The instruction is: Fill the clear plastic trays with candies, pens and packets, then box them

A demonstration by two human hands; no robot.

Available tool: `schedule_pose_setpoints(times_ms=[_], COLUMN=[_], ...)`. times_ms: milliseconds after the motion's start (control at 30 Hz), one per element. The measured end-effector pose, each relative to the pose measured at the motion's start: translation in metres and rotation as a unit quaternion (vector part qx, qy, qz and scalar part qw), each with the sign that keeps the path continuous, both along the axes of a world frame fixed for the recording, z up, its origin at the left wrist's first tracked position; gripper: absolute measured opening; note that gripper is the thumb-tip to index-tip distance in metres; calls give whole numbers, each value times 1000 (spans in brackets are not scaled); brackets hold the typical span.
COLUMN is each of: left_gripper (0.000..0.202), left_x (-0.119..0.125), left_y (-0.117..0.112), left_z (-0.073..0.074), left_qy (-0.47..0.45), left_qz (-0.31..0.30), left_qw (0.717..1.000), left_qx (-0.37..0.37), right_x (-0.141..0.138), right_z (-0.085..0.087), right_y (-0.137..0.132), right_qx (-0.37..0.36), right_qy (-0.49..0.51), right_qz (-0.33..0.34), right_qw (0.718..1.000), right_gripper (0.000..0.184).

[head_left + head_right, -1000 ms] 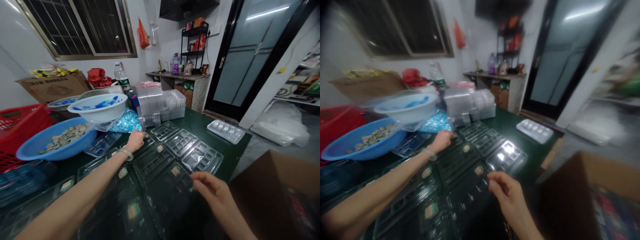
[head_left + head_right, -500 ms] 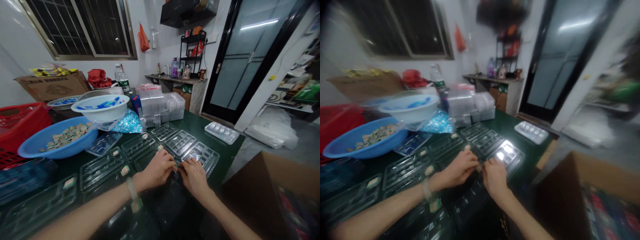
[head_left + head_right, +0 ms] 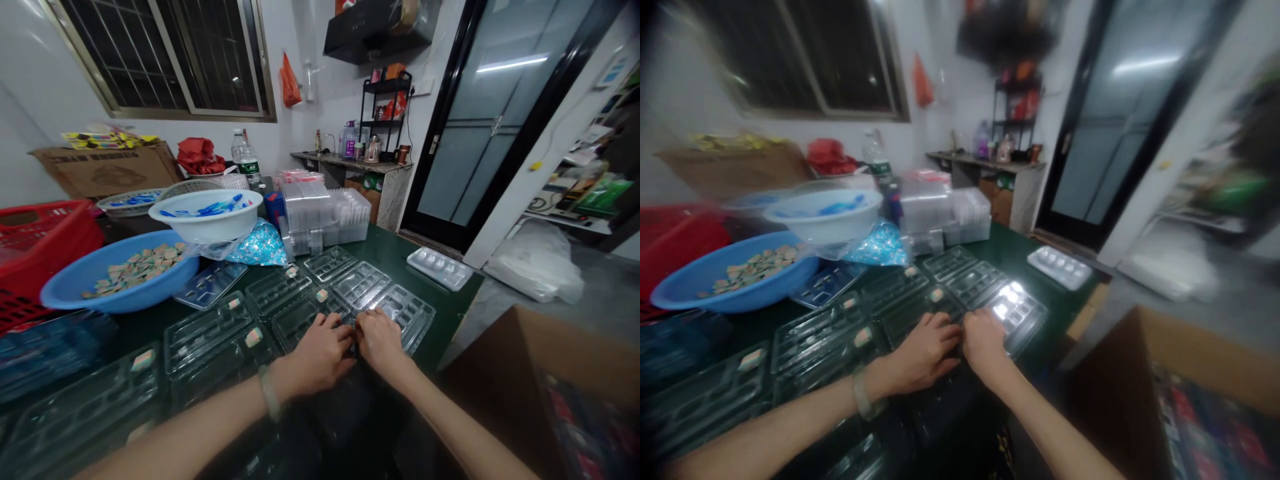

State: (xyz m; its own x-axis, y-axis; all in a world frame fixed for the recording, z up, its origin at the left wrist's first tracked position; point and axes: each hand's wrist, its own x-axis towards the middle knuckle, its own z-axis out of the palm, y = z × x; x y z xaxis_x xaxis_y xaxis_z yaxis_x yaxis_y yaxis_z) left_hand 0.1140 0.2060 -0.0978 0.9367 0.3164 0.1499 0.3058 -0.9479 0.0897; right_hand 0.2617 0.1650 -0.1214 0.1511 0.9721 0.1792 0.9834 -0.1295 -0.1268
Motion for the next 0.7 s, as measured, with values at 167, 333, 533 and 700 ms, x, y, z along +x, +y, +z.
schedule_pose_setpoints(times_ms=[167,333,533,700], left_gripper=[28,29,28,29], left_x=[0,-2,-3,-4], left_y=[-3,-5,-7,-6], left_z=[-5,-6,-6,-7], left_qy=[-6,-10,-13,-20], left_qz=[9,19,22,24], left_qw=[1000,1000,1000,999], left_qx=[1,-5,-11,-15], right_x=[-5,-10,-6,12], right_z=[8,9,3,3], right_y=[1,3,4,0], right_qx=[-15,-30,-18,11], right_qy=[-23,-35,-35,-22], right_qz=[1,29,48,5], right_qw=[1000,999,998,1000], right_gripper=[22,21,16,13])
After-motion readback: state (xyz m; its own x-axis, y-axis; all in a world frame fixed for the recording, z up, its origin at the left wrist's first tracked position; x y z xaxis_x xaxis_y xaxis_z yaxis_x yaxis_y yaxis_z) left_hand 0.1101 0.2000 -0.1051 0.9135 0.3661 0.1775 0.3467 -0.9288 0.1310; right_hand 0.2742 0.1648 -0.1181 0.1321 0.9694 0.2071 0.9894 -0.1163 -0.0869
